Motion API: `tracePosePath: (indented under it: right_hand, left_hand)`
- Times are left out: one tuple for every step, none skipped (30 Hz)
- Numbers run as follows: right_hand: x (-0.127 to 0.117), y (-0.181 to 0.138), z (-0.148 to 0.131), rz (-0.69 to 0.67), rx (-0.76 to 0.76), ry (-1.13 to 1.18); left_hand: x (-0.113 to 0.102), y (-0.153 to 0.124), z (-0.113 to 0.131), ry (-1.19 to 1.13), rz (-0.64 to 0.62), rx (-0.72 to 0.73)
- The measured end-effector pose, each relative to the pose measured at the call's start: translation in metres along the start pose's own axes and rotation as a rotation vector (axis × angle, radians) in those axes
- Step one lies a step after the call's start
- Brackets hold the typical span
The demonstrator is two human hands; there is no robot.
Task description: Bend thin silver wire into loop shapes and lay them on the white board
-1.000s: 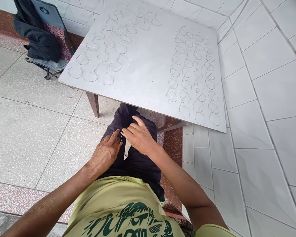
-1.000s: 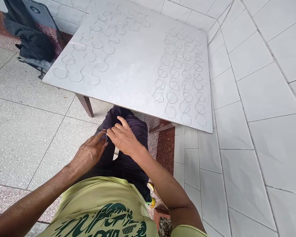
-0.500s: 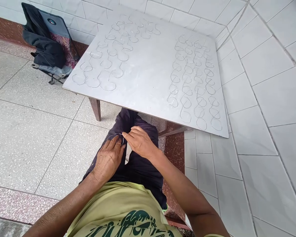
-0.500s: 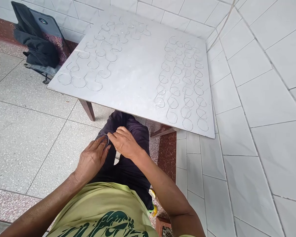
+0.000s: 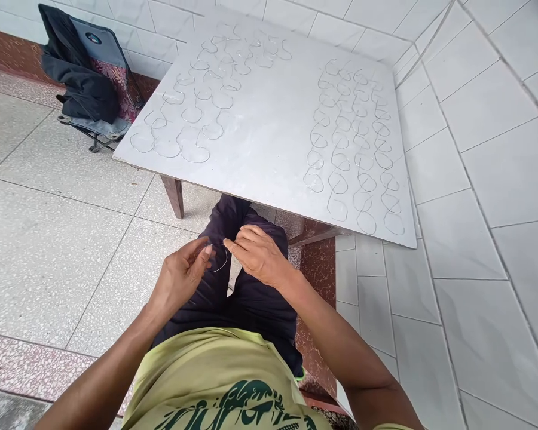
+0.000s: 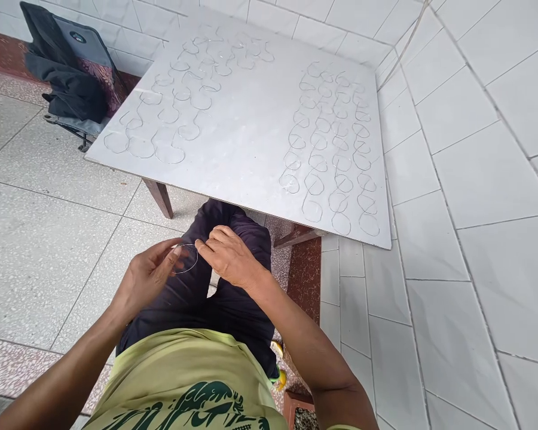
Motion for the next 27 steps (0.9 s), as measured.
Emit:
tracePosePath:
  right_hand:
    - [-0.001, 0.001, 0.000, -0.007, 0.000, 0.014]
    - [-0.002, 0.002, 0.001, -0.009, 0.004, 0.036]
    - [-0.005, 0.002, 0.002, -0.006, 0.013, 0.061]
    - [-0.008, 0.003, 0.002, 0.006, 0.033, 0.086]
    - [-0.013, 0.002, 0.004, 0.032, 0.069, 0.107]
    - [-0.018, 0.002, 0.005, 0.085, 0.127, 0.121]
    - [-0.024, 0.000, 0.006, 0.159, 0.218, 0.132]
    - [-0.029, -0.004, 0.007, 0.249, 0.336, 0.145]
    - [-0.031, -0.008, 0.008, 0.334, 0.466, 0.176]
    - [-0.029, -0.013, 0.007, 0.393, 0.596, 0.237]
    - [-0.022, -0.017, 0.004, 0.410, 0.707, 0.333]
    - [-0.011, -0.020, 0.000, 0.372, 0.784, 0.464]
    - [0.002, -0.021, -0.005, 0.309, 0.843, 0.604]
    - [0.015, -0.021, -0.011, 0.259, 0.882, 0.714]
    - [0.026, -0.021, -0.016, 0.224, 0.904, 0.786]
    - [0.034, -0.020, -0.020, 0.209, 0.916, 0.827]
    - [0.041, -0.019, -0.023, 0.210, 0.919, 0.846]
    - [0.045, -0.017, -0.025, 0.221, 0.916, 0.852]
    - [0.048, -0.015, -0.025, 0.240, 0.913, 0.855]
    - [0.049, -0.014, -0.025, 0.262, 0.909, 0.859]
    - [0.049, -0.013, -0.023, 0.282, 0.905, 0.862]
    - [0.047, -0.013, -0.021, 0.299, 0.898, 0.862]
    - [0.045, -0.012, -0.019, 0.305, 0.883, 0.857]
    - [0.042, -0.012, -0.017, 0.298, 0.859, 0.842]
    - [0.039, -0.012, -0.015, 0.279, 0.826, 0.816]
    - [0.035, -0.012, -0.013, 0.252, 0.782, 0.779]
    - [0.031, -0.012, -0.011, 0.221, 0.730, 0.737]
  left_hand:
    - [0.003, 0.004, -0.002, -0.042, -0.057, -0.046]
    - [0.005, 0.006, -0.004, -0.063, -0.091, -0.073]
    - [0.008, 0.008, -0.004, -0.077, -0.102, -0.089]
    - [0.009, 0.010, -0.005, -0.094, -0.094, -0.097]
    - [0.011, 0.010, -0.005, -0.118, -0.069, -0.104]
    - [0.012, 0.010, -0.005, -0.147, -0.036, -0.109]
    - [0.013, 0.010, -0.005, -0.176, 0.000, -0.113]
    - [0.014, 0.010, -0.005, -0.203, 0.033, -0.117]
    - [0.015, 0.010, -0.004, -0.231, 0.055, -0.125]
    - [0.016, 0.010, -0.004, -0.263, 0.069, -0.137]
    - [0.018, 0.010, -0.004, -0.302, 0.080, -0.149]
    - [0.019, 0.010, -0.004, -0.343, 0.087, -0.157]
    - [0.020, 0.011, -0.004, -0.382, 0.093, -0.158]
    - [0.021, 0.012, -0.003, -0.412, 0.094, -0.154]
    - [0.022, 0.013, -0.003, -0.433, 0.094, -0.146]
    - [0.023, 0.014, -0.002, -0.443, 0.094, -0.136]
    - [0.023, 0.014, -0.002, -0.444, 0.093, -0.125]
    - [0.023, 0.014, -0.002, -0.442, 0.092, -0.116]
    - [0.022, 0.015, -0.002, -0.444, 0.091, -0.111]
    - [0.021, 0.015, -0.003, -0.457, 0.088, -0.112]
    - [0.020, 0.016, -0.004, -0.484, 0.083, -0.122]
    - [0.019, 0.017, -0.006, -0.521, 0.069, -0.144]
    - [0.018, 0.018, -0.008, -0.570, 0.045, -0.178]
    - [0.017, 0.019, -0.010, -0.624, 0.007, -0.221]
    - [0.017, 0.020, -0.013, -0.678, -0.039, -0.266]
    - [0.018, 0.020, -0.015, -0.726, -0.094, -0.310]
    - [0.019, 0.021, -0.017, -0.765, -0.150, -0.350]
Point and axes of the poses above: each hand's wrist, its own y-axis towards the middle knuckle, its own x-axis out of the palm, z = x × y, the point moved 4 cm from there along y, towards the middle knuckle, and after that the axes turned 6 degrees about -x, right-handed, at the moved point
